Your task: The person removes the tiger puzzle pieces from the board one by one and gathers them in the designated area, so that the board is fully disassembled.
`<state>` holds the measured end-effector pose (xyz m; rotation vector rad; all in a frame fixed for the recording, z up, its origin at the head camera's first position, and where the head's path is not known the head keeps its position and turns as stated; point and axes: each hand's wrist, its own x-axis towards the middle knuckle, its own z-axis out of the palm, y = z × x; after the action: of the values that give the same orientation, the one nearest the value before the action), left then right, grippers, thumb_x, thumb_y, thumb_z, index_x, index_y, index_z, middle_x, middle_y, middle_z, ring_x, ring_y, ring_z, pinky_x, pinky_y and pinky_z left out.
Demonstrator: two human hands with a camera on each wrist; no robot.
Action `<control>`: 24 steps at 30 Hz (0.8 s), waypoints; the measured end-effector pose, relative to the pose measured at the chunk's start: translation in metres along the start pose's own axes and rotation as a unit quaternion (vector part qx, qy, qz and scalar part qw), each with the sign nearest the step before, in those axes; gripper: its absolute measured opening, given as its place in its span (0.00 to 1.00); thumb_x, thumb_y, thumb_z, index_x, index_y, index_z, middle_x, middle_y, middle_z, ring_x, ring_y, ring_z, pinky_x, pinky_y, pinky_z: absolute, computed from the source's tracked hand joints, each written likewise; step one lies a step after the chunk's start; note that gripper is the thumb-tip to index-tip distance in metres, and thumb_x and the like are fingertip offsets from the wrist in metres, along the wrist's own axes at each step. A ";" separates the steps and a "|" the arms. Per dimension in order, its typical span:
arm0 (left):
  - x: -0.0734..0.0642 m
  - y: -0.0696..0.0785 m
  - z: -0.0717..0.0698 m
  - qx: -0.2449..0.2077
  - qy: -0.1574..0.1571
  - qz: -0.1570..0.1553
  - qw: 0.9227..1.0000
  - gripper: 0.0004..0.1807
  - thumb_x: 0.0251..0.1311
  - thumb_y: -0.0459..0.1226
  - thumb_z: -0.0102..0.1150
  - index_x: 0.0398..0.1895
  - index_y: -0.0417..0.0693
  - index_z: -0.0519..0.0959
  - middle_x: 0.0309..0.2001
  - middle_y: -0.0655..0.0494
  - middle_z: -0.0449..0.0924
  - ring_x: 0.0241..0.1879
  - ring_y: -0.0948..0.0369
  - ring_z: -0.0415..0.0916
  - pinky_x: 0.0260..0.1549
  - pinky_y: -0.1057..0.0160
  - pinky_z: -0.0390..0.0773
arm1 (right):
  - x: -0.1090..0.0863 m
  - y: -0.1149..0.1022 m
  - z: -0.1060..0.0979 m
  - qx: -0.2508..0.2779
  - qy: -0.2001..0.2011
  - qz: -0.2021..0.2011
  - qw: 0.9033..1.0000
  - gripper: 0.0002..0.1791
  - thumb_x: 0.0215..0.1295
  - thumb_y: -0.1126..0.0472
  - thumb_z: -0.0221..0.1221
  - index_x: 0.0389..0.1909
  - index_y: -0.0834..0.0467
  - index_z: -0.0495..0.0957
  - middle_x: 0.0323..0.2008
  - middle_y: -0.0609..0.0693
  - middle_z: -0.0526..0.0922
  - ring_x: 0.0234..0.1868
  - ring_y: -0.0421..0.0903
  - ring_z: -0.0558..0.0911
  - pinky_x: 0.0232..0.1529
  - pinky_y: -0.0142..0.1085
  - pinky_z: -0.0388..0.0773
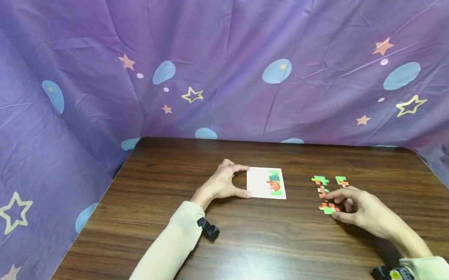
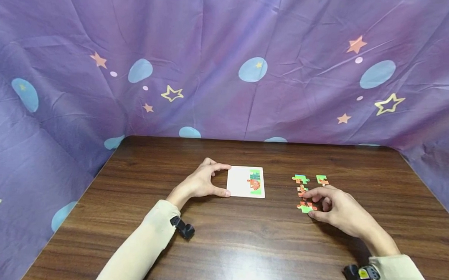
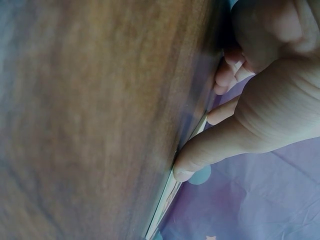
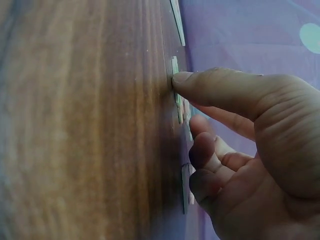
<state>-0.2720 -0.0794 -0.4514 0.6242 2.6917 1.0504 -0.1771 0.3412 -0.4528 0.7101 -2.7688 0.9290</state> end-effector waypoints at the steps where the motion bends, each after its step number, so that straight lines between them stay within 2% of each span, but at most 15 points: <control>1: 0.000 0.000 0.000 -0.001 0.000 -0.001 1.000 0.51 0.51 0.49 0.91 0.81 0.58 0.77 0.68 0.48 0.69 0.69 0.51 0.70 0.73 0.48 0.75 | 0.000 0.000 0.000 -0.002 0.002 0.000 1.000 0.28 0.56 0.67 0.82 0.59 0.51 0.89 0.40 0.41 0.85 0.31 0.34 0.75 0.31 0.32 0.71; 10: 0.000 0.000 0.001 0.000 -0.002 0.000 1.000 0.50 0.51 0.49 0.91 0.80 0.59 0.77 0.68 0.48 0.69 0.68 0.51 0.70 0.72 0.49 0.76 | 0.011 -0.008 -0.002 0.019 0.022 0.010 1.000 0.21 0.63 0.69 0.78 0.55 0.53 0.89 0.40 0.46 0.85 0.27 0.36 0.79 0.28 0.31 0.75; 16: -0.001 -0.002 0.002 -0.004 0.000 -0.005 1.000 0.51 0.51 0.49 0.92 0.80 0.60 0.77 0.68 0.49 0.70 0.68 0.52 0.70 0.72 0.50 0.75 | 0.026 -0.017 -0.004 0.016 0.042 0.030 0.999 0.20 0.65 0.67 0.78 0.57 0.54 0.89 0.39 0.44 0.85 0.30 0.37 0.78 0.30 0.31 0.74; 24: 0.000 0.000 0.000 -0.005 0.000 -0.003 1.000 0.51 0.51 0.49 0.91 0.80 0.60 0.77 0.67 0.49 0.69 0.68 0.52 0.70 0.72 0.49 0.75 | 0.055 -0.037 -0.004 0.063 0.029 0.036 0.997 0.19 0.71 0.64 0.75 0.60 0.53 0.87 0.32 0.47 0.85 0.27 0.38 0.81 0.25 0.32 0.77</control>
<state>-0.2722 -0.0791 -0.4516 0.6127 2.6844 1.0619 -0.2077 0.2966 -0.4150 0.5931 -2.7213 1.1282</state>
